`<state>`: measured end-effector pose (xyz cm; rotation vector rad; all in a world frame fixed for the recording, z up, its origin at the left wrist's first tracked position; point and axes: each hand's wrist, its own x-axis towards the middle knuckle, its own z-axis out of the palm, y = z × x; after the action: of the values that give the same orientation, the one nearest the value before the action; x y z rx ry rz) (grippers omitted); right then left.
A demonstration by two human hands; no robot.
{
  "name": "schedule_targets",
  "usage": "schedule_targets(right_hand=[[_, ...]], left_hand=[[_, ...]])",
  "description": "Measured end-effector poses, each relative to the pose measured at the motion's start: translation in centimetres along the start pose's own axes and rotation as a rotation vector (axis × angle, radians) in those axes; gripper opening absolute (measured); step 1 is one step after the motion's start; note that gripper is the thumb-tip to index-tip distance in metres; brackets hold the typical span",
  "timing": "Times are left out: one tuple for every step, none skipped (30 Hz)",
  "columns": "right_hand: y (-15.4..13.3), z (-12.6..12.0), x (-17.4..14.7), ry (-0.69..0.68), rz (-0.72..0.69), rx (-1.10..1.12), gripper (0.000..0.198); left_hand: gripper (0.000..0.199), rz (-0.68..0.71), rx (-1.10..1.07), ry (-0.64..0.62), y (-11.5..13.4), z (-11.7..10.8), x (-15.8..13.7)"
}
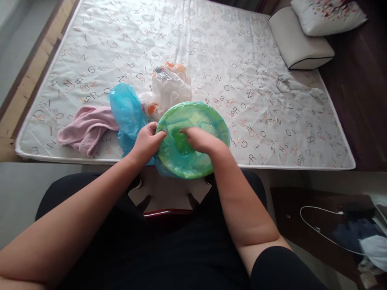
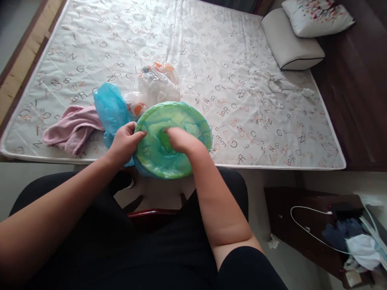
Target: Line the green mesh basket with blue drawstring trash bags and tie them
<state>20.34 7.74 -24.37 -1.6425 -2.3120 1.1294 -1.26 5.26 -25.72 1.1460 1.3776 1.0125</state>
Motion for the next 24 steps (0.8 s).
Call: schedule_targets(right_hand=[[0.3, -1.4, -0.6, 0.055, -0.026, -0.006, 0.048], [0.6, -2.6, -1.3, 0.165, -0.059, -0.019, 0.048], [0.9, -3.7, -1.9, 0.332, -0.084, -0.044, 0.047], [1.4, -4.5, -2.5, 0.484, -0.076, -0.071, 0.046], [1.9, -5.1, -3.0, 0.621, -0.045, -0.098, 0.044], [2.6, -5.4, -3.3, 0.722, 0.008, -0.118, 0.04], [3.3, -5.4, -3.5, 0.771, 0.082, -0.124, 0.035], [4.1, -5.3, -3.5, 0.779, 0.162, -0.117, 0.03], [4.8, -5.1, -3.4, 0.754, 0.237, -0.099, 0.027], [5.5, -4.9, -3.2, 0.709, 0.299, -0.074, 0.026], [6.0, -4.7, -3.1, 0.658, 0.346, -0.047, 0.028], [6.3, -4.5, -2.9, 0.612, 0.379, -0.022, 0.031], [6.4, -4.5, -2.8, 0.577, 0.4, -0.002, 0.034], [6.5, -4.5, -2.7, 0.553, 0.414, 0.014, 0.035], [6.4, -4.6, -2.6, 0.542, 0.426, 0.025, 0.033], [6.3, -4.8, -2.6, 0.541, 0.436, 0.029, 0.03], [6.3, -4.9, -2.6, 0.546, 0.445, 0.027, 0.027], [6.3, -5.1, -2.6, 0.554, 0.45, 0.021, 0.023], [6.5, -5.3, -2.6, 0.561, 0.456, 0.011, 0.02], [6.8, -5.4, -2.7, 0.567, 0.464, 0.0, 0.018], [7.1, -5.6, -2.7, 0.573, 0.473, -0.011, 0.017], [7.6, -5.7, -2.8, 0.581, 0.482, -0.02, 0.017], [8.1, -5.7, -2.8, 0.591, 0.489, -0.027, 0.017], [8.6, -5.8, -2.8, 0.604, 0.495, -0.032, 0.017]], left_hand=[[0.021, -0.018, -0.022, 0.028, -0.2, -0.1, 0.4], [0.02, -0.036, -0.045, 0.052, -0.3, -0.2, 0.7], [0.02, -0.056, -0.07, 0.073, -0.5, -0.3, 1.0], [0.02, -0.077, -0.098, 0.089, -0.6, -0.3, 1.3], [0.02, -0.095, -0.127, 0.101, -0.8, -0.3, 1.5], [0.021, -0.111, -0.154, 0.108, -0.9, -0.3, 1.7], [0.022, -0.125, -0.179, 0.111, -1.1, -0.2, 1.9], [0.024, -0.14, -0.2, 0.111, -1.2, -0.1, 2.0], [0.026, -0.154, -0.218, 0.112, -1.3, 0.0, 2.2], [0.027, -0.167, -0.231, 0.114, -1.4, 0.2, 2.3], [0.029, -0.181, -0.242, 0.12, -1.4, 0.3, 2.4], [0.031, -0.192, -0.251, 0.128, -1.5, 0.4, 2.5], [0.032, -0.198, -0.257, 0.132, -1.5, 0.5, 2.6], [0.034, -0.199, -0.261, 0.13, -1.5, 0.5, 2.7], [0.035, -0.192, -0.257, 0.119, -1.5, 0.5, 2.8], [0.037, -0.178, -0.239, 0.102, -1.4, 0.3, 2.9], [0.038, -0.157, -0.198, 0.079, -1.4, 0.1, 3.0], [0.04, -0.131, -0.133, 0.053, -1.3, -0.2, 3.2], [0.042, -0.104, -0.051, 0.027, -1.2, -0.6, 3.5], [0.044, -0.08, 0.032, 0.0, -1.2, -1.2, 3.8], [0.047, -0.061, 0.106, -0.026, -1.1, -1.8, 4.2], [0.049, -0.044, 0.161, -0.044, -1.0, -2.5, 4.6], [0.052, -0.027, 0.195, -0.049, -0.8, -3.3, 5.0], [0.053, -0.011, 0.217, -0.042, -0.8, -4.1, 5.4]])
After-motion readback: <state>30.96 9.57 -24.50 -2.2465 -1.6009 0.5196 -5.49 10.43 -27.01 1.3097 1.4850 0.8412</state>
